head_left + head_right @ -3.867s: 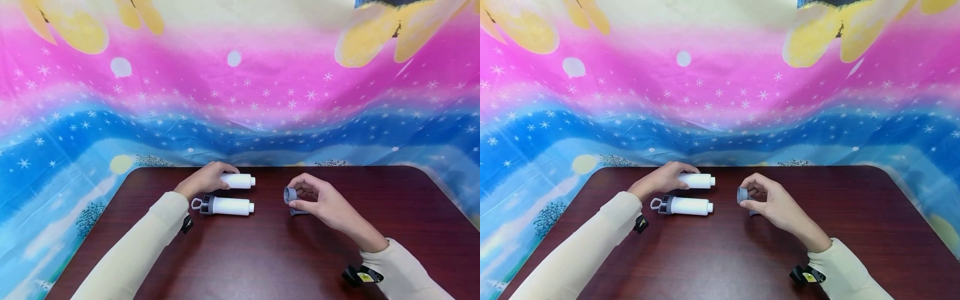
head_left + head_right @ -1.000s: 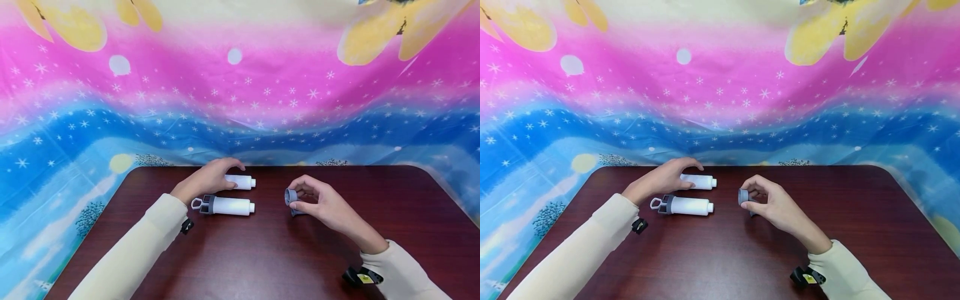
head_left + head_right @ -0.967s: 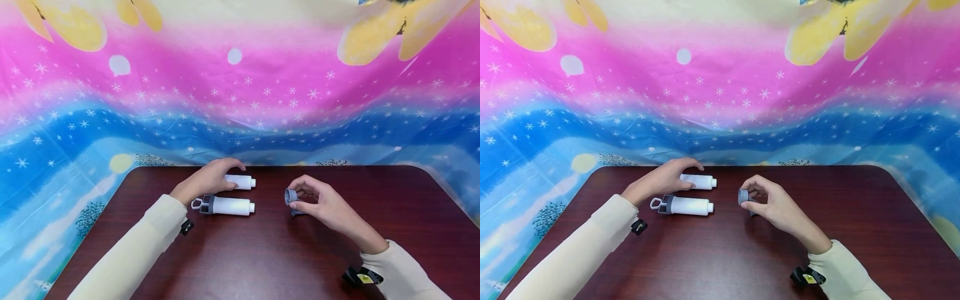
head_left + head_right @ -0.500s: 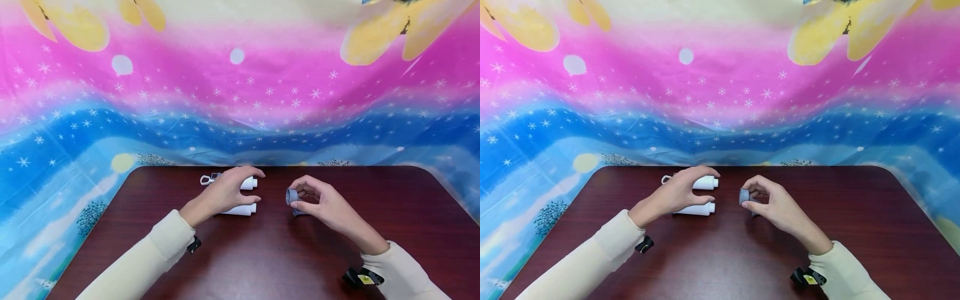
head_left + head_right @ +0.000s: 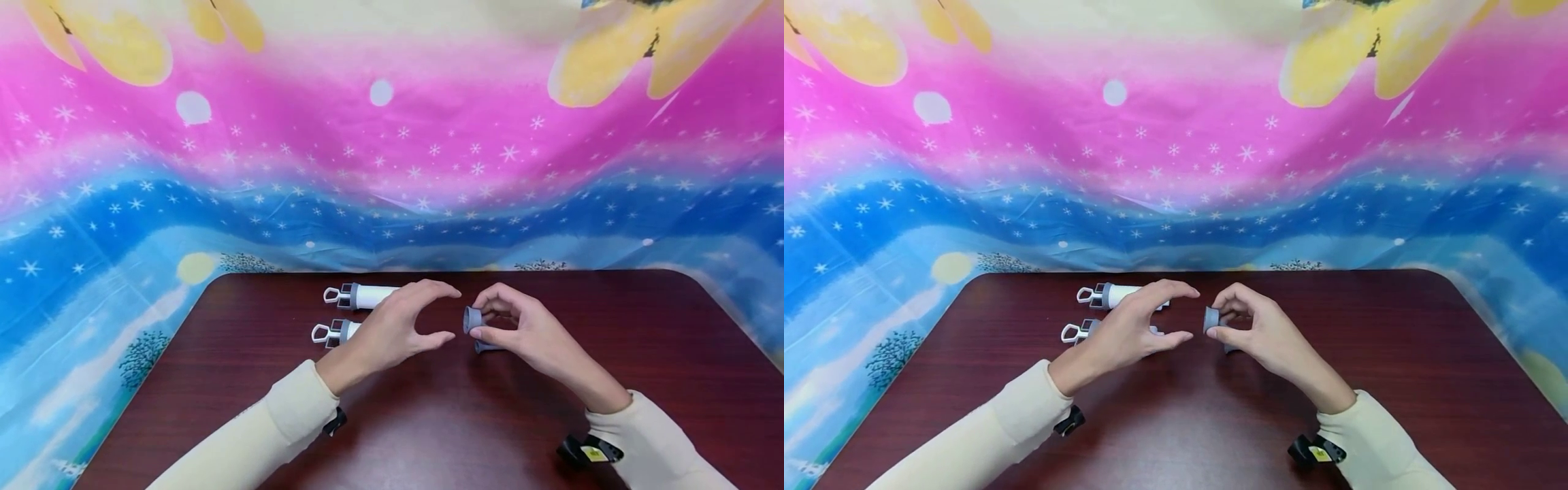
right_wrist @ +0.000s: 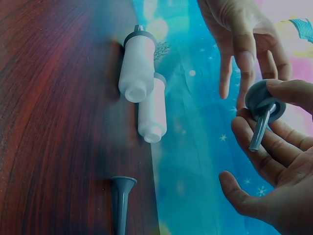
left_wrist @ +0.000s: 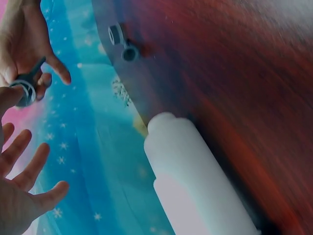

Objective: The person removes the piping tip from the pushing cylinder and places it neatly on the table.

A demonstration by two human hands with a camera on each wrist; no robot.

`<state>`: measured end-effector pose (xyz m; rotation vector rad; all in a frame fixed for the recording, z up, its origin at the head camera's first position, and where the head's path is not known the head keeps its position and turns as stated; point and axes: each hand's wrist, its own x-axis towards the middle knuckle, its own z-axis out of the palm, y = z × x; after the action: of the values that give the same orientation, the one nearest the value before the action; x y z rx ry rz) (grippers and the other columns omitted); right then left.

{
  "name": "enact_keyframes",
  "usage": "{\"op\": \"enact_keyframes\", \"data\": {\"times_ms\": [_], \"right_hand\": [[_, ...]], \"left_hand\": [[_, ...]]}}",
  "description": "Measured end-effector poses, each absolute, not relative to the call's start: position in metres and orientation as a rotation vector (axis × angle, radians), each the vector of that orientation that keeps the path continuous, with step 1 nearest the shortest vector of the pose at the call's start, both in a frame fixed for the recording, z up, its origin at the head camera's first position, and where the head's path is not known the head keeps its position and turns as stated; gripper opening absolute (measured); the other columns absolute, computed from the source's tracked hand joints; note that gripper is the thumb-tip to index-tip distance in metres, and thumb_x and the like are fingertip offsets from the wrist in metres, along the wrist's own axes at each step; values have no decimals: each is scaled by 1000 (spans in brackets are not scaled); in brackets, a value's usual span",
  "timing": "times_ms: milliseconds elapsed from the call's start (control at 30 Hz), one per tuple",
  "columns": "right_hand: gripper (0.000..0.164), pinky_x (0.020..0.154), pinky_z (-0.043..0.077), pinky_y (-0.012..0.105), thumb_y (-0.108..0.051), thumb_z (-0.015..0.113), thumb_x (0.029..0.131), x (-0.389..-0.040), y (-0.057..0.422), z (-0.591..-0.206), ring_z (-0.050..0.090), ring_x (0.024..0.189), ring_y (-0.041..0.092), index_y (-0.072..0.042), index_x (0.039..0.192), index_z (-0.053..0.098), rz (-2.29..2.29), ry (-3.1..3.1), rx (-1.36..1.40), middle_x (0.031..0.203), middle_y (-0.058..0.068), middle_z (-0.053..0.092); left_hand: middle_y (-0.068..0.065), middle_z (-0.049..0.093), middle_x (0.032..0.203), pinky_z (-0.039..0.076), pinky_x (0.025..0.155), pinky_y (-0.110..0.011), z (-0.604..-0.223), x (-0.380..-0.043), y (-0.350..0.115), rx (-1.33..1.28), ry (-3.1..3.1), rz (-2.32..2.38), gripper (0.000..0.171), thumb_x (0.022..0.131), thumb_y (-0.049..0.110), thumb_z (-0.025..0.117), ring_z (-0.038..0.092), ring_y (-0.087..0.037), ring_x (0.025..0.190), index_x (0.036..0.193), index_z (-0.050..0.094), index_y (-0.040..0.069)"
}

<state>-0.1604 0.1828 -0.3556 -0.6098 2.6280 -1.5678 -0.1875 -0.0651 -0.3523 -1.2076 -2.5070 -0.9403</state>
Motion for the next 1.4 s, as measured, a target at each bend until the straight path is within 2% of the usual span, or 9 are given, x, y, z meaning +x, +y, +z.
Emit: {"op": "enact_keyframes", "data": {"times_ms": [367,667,933,1400], "right_hand": [[26,77,58,26,-13,80,93,-159,180,-354,71,95,9,-7,114,65,-1618,2581,-645,101,8,74],[26,76,58,26,-13,79,94,-155,178,-356,71,94,10,-6,114,65,-1649,2545,-631,100,9,75],[26,77,59,27,-17,80,94,-159,177,-351,72,94,14,-10,115,65,-1613,2576,-613,101,7,76],[26,77,59,28,-16,78,96,-160,178,-351,73,94,15,-10,116,64,-1624,2564,-608,103,8,75]], "left_hand": [[2,69,132,47,115,-32,-358,-183,-53,-1297,-2331,-947,50,87,17,87,61,-14,128,133,67,14],[1,70,130,49,111,-28,-364,-179,-49,-1322,-2291,-923,45,89,17,85,64,-13,123,130,69,12],[1,70,128,51,109,-27,-361,-181,-50,-1303,-2261,-949,42,89,14,85,65,-14,120,129,70,12],[-2,71,125,51,109,-25,-361,-182,-49,-1302,-2238,-1012,36,91,13,83,65,-14,120,125,72,11]]}}
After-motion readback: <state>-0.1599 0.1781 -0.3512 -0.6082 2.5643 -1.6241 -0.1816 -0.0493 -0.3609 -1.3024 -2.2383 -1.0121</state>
